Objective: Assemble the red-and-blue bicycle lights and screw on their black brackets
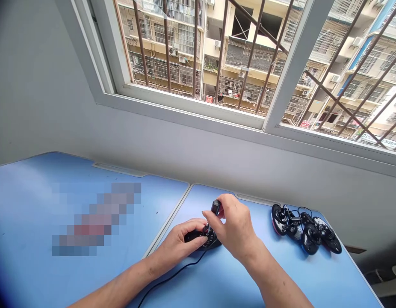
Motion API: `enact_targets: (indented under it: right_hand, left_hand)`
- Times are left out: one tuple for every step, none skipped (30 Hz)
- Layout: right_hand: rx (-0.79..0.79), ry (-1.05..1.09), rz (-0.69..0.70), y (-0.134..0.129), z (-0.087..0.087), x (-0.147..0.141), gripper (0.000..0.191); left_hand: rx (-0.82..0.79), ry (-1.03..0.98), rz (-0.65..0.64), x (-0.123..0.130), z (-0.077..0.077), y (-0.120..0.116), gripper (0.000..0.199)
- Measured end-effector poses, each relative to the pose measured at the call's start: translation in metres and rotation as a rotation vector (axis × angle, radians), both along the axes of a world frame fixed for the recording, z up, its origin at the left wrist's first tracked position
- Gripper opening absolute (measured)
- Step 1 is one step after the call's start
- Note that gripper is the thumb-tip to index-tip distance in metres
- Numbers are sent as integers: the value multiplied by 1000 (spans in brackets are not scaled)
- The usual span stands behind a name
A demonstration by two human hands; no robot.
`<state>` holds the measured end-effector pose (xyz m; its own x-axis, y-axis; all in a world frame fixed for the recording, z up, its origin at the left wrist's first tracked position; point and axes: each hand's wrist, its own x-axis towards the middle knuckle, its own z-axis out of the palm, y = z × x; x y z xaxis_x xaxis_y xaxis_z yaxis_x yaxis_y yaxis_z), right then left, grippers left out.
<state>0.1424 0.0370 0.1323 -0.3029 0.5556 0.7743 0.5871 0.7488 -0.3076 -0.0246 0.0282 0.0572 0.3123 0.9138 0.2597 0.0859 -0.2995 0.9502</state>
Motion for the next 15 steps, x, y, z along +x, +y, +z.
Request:
enact_targets:
  right_hand:
    - [27, 11, -24, 0, -3, -2, 11]
    - [53, 7, -29, -1, -4, -3, 10]
    - [75, -12, -19, -2, -6, -3, 12]
    - [87, -41, 5, -3, -6, -3, 17]
    - [88, -74, 37, -5, -4, -2, 22]
    - [75, -111, 75, -6, -2, 0, 27]
    - [53, -149, 114, -8, 1, 3, 32]
    - [30, -182, 151, -10, 4, 5, 36]
    - [6, -207, 182, -12, 8, 8, 40]
    - [-23, -227, 207, -13, 12, 10, 44]
    - [-52, -240, 232, -15, 16, 13, 46]
    - [-81, -240, 256, -16, 18, 15, 47]
    - [-106, -225, 280, -17, 20, 17, 47]
    - [-128, -202, 300, -17, 22, 19, 45]
    - [-141, -176, 313, -17, 22, 20, 43]
  left_hand:
    - [5, 10, 3, 0, 1, 0, 8]
    - [11, 20, 6, 0, 2, 0, 8]
    - [18, 30, 9, 0, 2, -1, 8]
    - [23, 37, 15, 0, 3, -1, 7]
    - [26, 40, 17, 0, 4, -1, 7]
    - [28, 39, 18, 0, 4, -1, 7]
    - [30, 34, 19, 0, 4, -1, 6]
    - [32, 29, 16, 0, 4, -1, 6]
    - [35, 25, 13, 0, 3, -1, 6]
    - [38, 23, 10, 0, 3, 0, 6]
    - [41, 24, 11, 0, 3, 0, 6]
    - [42, 27, 14, 0, 3, 0, 6]
    - [43, 32, 16, 1, 4, 0, 6]
    - [45, 35, 19, 1, 5, 0, 7]
    - [49, 40, 23, 1, 5, -1, 7]
